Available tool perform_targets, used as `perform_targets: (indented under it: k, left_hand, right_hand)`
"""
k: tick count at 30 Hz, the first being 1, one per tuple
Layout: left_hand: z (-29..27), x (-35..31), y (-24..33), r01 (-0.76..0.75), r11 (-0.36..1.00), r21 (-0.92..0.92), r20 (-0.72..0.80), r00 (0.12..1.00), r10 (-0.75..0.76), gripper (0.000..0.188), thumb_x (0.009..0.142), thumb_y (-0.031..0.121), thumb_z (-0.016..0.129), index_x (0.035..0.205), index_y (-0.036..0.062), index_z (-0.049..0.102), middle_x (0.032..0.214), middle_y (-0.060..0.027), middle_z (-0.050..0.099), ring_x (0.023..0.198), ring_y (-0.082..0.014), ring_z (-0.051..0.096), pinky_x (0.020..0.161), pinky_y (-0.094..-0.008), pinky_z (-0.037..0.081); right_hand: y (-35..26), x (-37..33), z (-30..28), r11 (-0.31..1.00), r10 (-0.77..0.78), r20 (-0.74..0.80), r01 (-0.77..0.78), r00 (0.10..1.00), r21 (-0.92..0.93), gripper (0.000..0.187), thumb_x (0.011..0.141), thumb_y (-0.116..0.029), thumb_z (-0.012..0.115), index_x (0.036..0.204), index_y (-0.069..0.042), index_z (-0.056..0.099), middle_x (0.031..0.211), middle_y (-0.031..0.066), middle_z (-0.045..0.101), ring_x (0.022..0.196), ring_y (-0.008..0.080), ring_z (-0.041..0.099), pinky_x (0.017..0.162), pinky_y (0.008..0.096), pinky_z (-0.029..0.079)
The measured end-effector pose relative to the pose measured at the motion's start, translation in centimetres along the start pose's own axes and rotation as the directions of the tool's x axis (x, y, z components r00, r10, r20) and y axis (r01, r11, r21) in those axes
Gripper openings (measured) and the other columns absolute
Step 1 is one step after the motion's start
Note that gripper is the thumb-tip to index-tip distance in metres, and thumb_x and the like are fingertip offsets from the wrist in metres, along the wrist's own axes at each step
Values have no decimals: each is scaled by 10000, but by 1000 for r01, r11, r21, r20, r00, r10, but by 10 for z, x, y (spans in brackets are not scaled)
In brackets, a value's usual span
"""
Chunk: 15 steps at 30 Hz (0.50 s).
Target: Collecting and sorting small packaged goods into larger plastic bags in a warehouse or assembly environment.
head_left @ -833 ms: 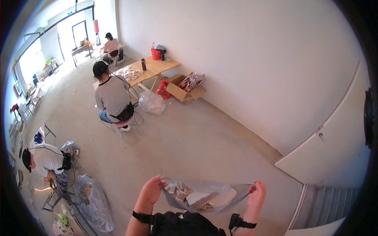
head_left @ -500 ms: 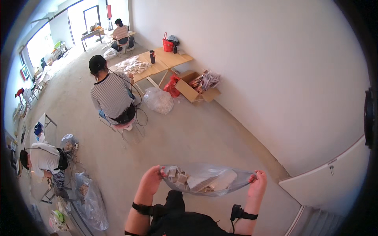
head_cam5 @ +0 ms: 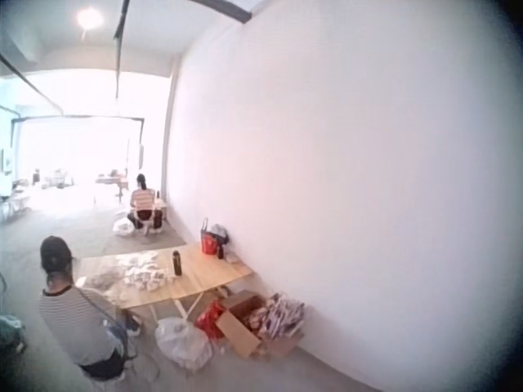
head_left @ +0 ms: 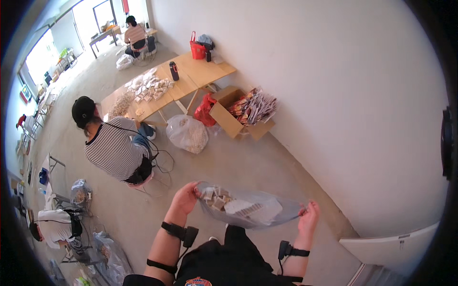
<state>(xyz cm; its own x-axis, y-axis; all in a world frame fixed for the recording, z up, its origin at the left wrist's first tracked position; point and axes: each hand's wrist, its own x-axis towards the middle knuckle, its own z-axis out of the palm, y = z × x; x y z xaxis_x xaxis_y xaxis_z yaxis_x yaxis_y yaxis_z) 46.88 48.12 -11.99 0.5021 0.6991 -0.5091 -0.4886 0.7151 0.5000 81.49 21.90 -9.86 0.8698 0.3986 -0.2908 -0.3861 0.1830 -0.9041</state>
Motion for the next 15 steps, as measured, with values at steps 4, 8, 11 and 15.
perform_targets:
  k: [4,8,11,15]
  left_hand:
    - [11,75,21,-4,1000,27,-110,994,7,195,854,135,553,979,-10,592,651,-4,508,617,-131,501,642,-274,435]
    - [16,152,51,3,1000,18,-142,990,-1,191,876,99,500,1035,-3,533,748,15,496,649,-89,455,586,-224,398]
    - [9,221,71,-1,998,67,-156,988,12,188,877,99,498,1038,9,534,752,21,487,653,-84,452,586,-219,396]
    - [-2,322,106,53,985,162,-104,994,-37,183,870,89,504,1034,15,539,754,19,490,661,-85,452,608,-218,386]
  right_hand:
    - [33,80,52,994,110,23,-110,994,13,239,821,-192,548,1026,-81,499,844,43,507,739,167,530,516,252,362]
    - [63,148,94,961,277,39,-277,960,5,263,808,-221,556,1036,-102,500,884,66,510,808,220,561,526,286,380]
    - [89,190,129,941,338,9,-338,941,35,281,796,-235,570,1043,-116,507,922,83,520,823,214,545,548,297,375]
    - [133,240,170,909,411,-85,-402,908,109,311,812,-244,559,1081,-96,506,1040,85,520,882,205,534,589,297,363]
